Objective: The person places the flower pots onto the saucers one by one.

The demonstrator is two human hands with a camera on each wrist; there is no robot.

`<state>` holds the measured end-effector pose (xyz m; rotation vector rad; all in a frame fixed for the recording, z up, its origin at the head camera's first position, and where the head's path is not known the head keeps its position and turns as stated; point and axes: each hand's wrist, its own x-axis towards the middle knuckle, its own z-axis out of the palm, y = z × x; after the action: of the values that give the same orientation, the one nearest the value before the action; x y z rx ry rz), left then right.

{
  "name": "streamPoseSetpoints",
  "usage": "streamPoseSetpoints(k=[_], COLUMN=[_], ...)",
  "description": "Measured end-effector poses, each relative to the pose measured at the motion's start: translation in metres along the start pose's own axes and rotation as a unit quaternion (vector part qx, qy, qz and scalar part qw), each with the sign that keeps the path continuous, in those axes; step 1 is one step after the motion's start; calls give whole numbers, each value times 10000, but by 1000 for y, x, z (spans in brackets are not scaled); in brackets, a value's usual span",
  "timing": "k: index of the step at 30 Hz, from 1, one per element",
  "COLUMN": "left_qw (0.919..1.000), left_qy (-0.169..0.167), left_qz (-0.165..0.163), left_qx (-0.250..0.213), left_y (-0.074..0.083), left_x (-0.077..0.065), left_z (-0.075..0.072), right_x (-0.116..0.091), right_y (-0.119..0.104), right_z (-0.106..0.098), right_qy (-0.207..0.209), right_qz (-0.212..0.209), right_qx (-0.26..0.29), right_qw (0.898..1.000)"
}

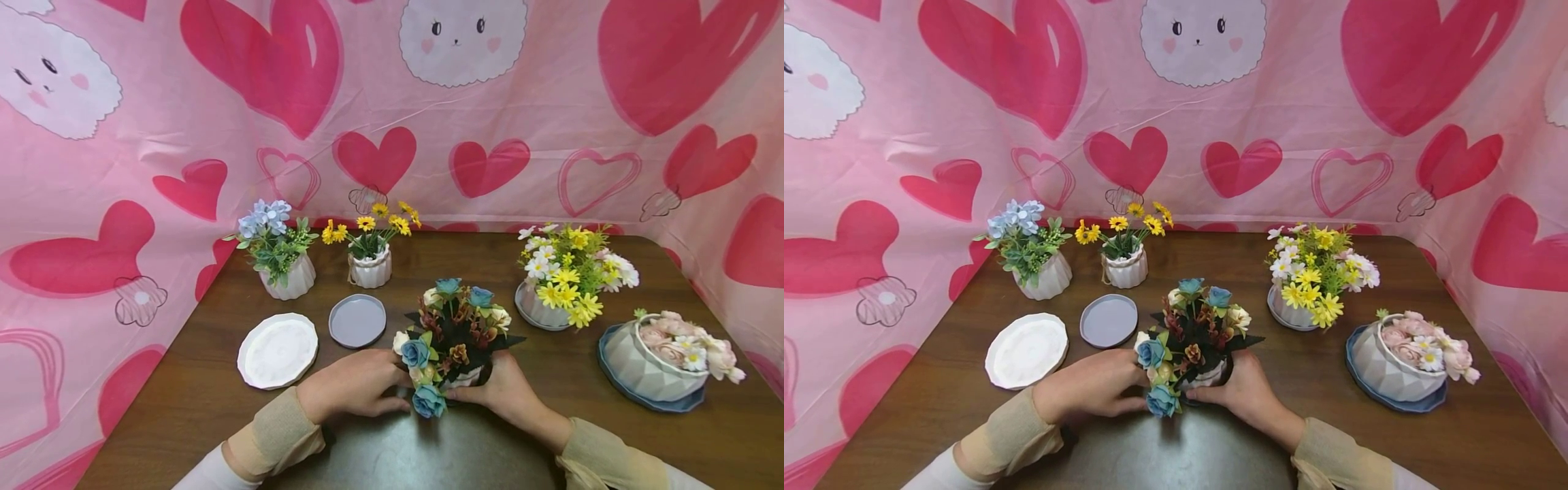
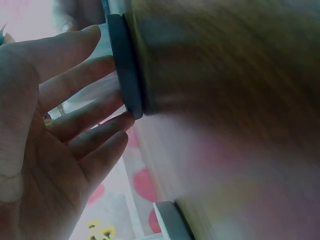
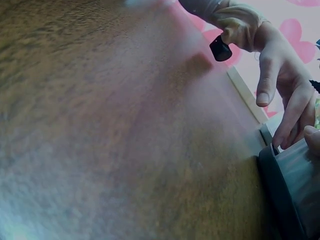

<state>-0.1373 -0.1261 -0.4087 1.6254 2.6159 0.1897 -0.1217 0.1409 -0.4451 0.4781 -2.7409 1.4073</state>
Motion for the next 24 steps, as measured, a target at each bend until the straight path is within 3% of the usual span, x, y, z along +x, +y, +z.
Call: streamPoseSetpoints(k=[13,24], left_qw=[9999,9999], left_qy=[16,5], left_qz=[65,105], left_qx=[-97,-92], left_y=[-2,-2], left_x=[-1,-1], left_z=[3,2], right_x=[1,-3], right_y=[4,4], right_z=[-3,-12], right_qy=[-132,-269], right_qz=[-512,-21], right_qx=[-78,-46], right_qw=[9986,9996])
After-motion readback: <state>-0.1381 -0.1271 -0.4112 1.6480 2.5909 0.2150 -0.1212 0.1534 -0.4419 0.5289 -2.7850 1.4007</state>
